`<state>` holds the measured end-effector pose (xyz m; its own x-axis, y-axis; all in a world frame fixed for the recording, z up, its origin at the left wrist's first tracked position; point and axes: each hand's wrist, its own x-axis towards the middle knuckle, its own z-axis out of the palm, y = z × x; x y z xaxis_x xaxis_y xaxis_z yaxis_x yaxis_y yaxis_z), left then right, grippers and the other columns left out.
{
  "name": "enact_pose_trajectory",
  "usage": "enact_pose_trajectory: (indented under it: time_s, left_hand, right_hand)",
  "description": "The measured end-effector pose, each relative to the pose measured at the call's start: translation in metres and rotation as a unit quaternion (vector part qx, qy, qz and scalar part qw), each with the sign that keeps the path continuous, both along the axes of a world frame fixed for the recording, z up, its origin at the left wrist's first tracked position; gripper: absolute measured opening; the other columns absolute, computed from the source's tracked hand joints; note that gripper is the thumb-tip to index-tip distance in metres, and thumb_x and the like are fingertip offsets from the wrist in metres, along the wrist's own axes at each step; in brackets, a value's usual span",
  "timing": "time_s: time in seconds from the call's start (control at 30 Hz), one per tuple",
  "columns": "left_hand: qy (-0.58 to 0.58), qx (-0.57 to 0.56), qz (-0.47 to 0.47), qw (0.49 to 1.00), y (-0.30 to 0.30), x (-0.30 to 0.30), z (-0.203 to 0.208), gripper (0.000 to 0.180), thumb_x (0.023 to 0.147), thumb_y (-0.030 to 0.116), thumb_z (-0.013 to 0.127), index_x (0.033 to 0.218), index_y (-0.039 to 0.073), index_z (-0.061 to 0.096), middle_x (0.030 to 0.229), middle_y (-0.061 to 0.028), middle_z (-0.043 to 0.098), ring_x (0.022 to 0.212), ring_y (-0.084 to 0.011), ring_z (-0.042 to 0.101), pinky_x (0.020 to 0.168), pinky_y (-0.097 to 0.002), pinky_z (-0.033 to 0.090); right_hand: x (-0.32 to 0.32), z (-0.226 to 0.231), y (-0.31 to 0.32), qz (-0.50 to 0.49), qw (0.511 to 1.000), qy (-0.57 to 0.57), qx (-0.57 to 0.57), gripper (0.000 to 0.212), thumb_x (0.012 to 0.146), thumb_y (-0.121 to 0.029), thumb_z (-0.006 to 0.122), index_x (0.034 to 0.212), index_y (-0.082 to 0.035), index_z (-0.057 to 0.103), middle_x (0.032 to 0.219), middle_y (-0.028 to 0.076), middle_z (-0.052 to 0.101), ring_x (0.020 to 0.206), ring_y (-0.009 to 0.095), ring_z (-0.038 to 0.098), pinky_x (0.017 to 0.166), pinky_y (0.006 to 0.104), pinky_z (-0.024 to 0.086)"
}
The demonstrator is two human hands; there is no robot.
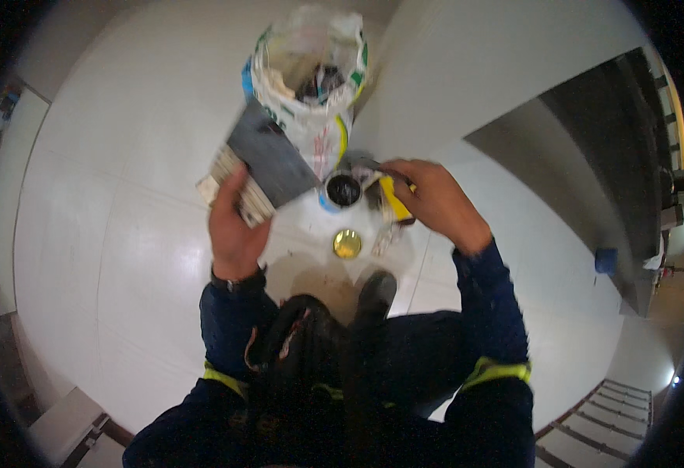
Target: The person applies strips of masking tape to a bathroom countertop, then uses a putty knife to scrape residue from a small container.
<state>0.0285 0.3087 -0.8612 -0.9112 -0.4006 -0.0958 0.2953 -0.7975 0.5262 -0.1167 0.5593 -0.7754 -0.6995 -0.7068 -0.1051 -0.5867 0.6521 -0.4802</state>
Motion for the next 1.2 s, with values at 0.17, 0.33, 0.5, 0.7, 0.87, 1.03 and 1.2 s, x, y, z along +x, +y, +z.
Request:
enact_pose_trajectory:
  time_s: [0.17,0.33,0.5,0.7,0.87,1.03,1.2]
  left_hand:
    - [-0.015,-0.066,0.113,0.991,-0.021,0.002,0.004,0.04,0.107,0.025,0.053,0.144,0.009,0.054,0.137,-0.0066,0.064,0.126,-0.0244,0.062,0.108,-0.0503,0.047]
    - [0.018,0.015,0.081,0.996,-0.028,0.005,0.005,0.036,0.107,0.026,0.054,0.14,0.011,0.056,0.133,-0.0061,0.066,0.12,-0.0235,0.064,0.097,-0.0489,0.05]
    - [-0.02,0.029,0.104,0.994,-0.029,0.007,0.002,0.036,0.107,0.025,0.054,0.14,0.01,0.056,0.133,-0.007,0.065,0.118,-0.0249,0.065,0.097,-0.0499,0.05]
    - [-0.01,0.038,0.091,0.995,-0.025,0.004,0.001,0.038,0.106,0.023,0.055,0.141,0.008,0.055,0.134,-0.0072,0.064,0.122,-0.0242,0.063,0.103,-0.0485,0.048]
    - [-0.027,0.013,0.081,0.996,-0.019,-0.002,-0.004,0.04,0.107,0.025,0.054,0.143,0.009,0.054,0.137,-0.0072,0.063,0.126,-0.0255,0.061,0.106,-0.0526,0.046]
    - [-0.008,0.001,0.061,0.998,-0.018,-0.009,-0.006,0.041,0.107,0.022,0.054,0.144,0.007,0.053,0.139,-0.0084,0.063,0.13,-0.0264,0.06,0.112,-0.0511,0.045]
    - [-0.05,-0.237,0.029,0.97,-0.045,-0.012,-0.02,0.042,0.107,0.018,0.054,0.146,0.004,0.051,0.143,-0.0105,0.061,0.133,-0.0276,0.058,0.115,-0.0451,0.044]
  right_hand:
    - [-0.041,-0.159,-0.02,0.079,0.981,0.086,0.152,0.024,0.092,-0.015,0.061,0.107,0.0,0.072,0.091,0.025,0.073,0.086,0.044,0.072,0.081,0.054,0.058]
    - [-0.073,-0.276,-0.039,0.024,0.978,0.105,0.18,0.024,0.094,-0.015,0.058,0.097,-0.001,0.077,0.093,0.024,0.075,0.088,0.041,0.074,0.083,0.0499,0.059]
    - [-0.064,-0.327,-0.058,0.012,0.97,0.134,0.204,0.027,0.095,-0.016,0.056,0.09,-0.003,0.079,0.092,0.023,0.076,0.088,0.039,0.076,0.081,0.0477,0.061]
    - [-0.07,-0.348,-0.057,0.039,0.967,0.13,0.215,0.021,0.093,-0.013,0.058,0.094,-0.004,0.076,0.095,0.022,0.076,0.089,0.038,0.076,0.08,0.0479,0.061]
    - [-0.065,-0.341,-0.037,0.049,0.977,0.086,0.19,0.024,0.094,-0.016,0.056,0.095,-0.004,0.077,0.096,0.022,0.076,0.09,0.038,0.075,0.08,0.0504,0.06]
    - [-0.066,-0.279,-0.015,0.037,0.984,0.099,0.145,0.023,0.092,-0.017,0.058,0.103,-0.007,0.076,0.096,0.023,0.075,0.09,0.04,0.073,0.081,0.0534,0.058]
    - [-0.059,-0.185,0.008,-0.003,0.996,0.094,0.009,0.027,0.089,-0.017,0.065,0.114,-0.01,0.073,0.098,0.021,0.075,0.093,0.044,0.071,0.084,0.0533,0.056]
